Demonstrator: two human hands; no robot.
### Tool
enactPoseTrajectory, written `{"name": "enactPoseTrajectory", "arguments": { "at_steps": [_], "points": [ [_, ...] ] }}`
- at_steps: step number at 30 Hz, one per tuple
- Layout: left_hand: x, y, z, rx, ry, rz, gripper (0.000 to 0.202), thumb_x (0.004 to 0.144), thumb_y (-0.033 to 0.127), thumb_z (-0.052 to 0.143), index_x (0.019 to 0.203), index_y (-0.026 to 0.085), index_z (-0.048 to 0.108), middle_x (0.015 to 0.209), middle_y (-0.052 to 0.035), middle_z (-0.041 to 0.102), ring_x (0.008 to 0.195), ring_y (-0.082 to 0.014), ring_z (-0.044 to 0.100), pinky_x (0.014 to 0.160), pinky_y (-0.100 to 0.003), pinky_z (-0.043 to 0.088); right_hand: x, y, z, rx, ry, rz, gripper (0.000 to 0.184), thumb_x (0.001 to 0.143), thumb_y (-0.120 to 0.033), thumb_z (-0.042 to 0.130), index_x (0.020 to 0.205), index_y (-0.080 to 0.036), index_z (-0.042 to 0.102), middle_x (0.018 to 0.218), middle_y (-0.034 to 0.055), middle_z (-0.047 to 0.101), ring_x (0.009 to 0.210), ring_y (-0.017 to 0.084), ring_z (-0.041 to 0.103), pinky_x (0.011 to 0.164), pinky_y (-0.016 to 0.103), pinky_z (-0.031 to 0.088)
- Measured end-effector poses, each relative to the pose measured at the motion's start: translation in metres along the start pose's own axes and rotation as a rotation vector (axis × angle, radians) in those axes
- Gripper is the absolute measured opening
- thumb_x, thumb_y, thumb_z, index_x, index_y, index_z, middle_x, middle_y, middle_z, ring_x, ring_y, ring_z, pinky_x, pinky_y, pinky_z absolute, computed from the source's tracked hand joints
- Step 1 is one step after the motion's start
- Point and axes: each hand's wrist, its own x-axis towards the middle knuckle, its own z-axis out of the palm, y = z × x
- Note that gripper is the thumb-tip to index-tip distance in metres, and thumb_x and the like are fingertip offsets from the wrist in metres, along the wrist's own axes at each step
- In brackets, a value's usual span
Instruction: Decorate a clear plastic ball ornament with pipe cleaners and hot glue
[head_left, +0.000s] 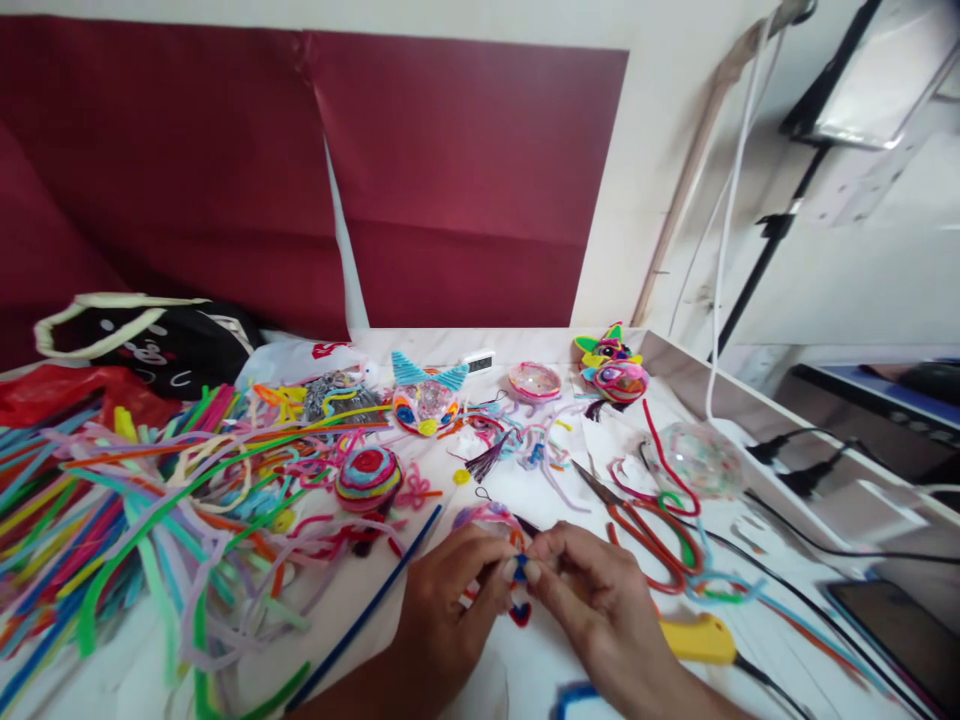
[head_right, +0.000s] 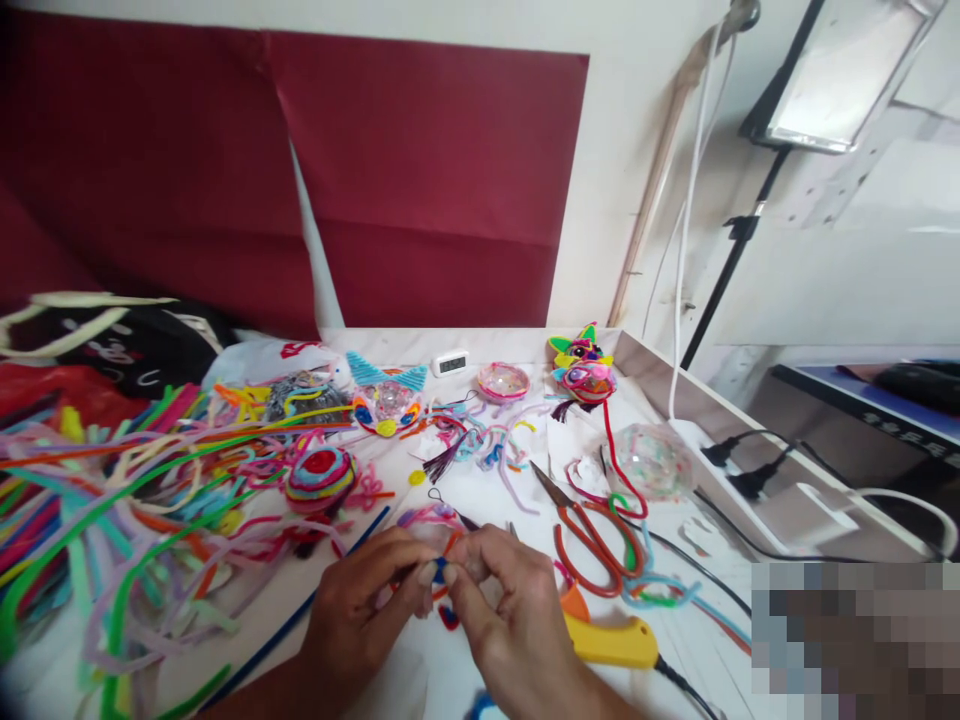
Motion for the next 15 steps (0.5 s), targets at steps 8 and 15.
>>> {"name": "enactPoseTrajectory", "arguments": {
  "at_steps": [8, 15],
  "points": [
    [-0.0020, 0.0008, 0.0008, -0.028, 0.016, -0.014, 0.013, 0.085, 0.011, 0.056, 0.085, 0.016, 0.068, 0.075, -0.0043, 0.070, 0.061, -0.0107, 0.064, 0.056, -0.018, 0.051, -0.0010, -0.0028, 0.0023, 0.031, 0.030, 0.035, 0.024, 0.087, -0.034, 0.057, 0.073, -0.016, 0.064, 0.062, 0.0003, 0.060, 0.055, 0.011, 0.051, 0.050, 0.020, 0.038],
    [-0.0034, -0.0028, 0.0018, -0.030, 0.009, 0.003, 0.012, 0.085, 0.010, 0.056, 0.086, 0.016, 0.066, 0.070, -0.0024, 0.066, 0.057, -0.0098, 0.061, 0.053, -0.017, 0.048, 0.0009, 0.0048, 0.0015, -0.048, 0.005, -0.061, 0.022, 0.089, -0.031, 0.055, 0.074, -0.016, 0.063, 0.063, 0.0010, 0.062, 0.059, 0.011, 0.055, 0.055, 0.020, 0.042]
  ]
}}
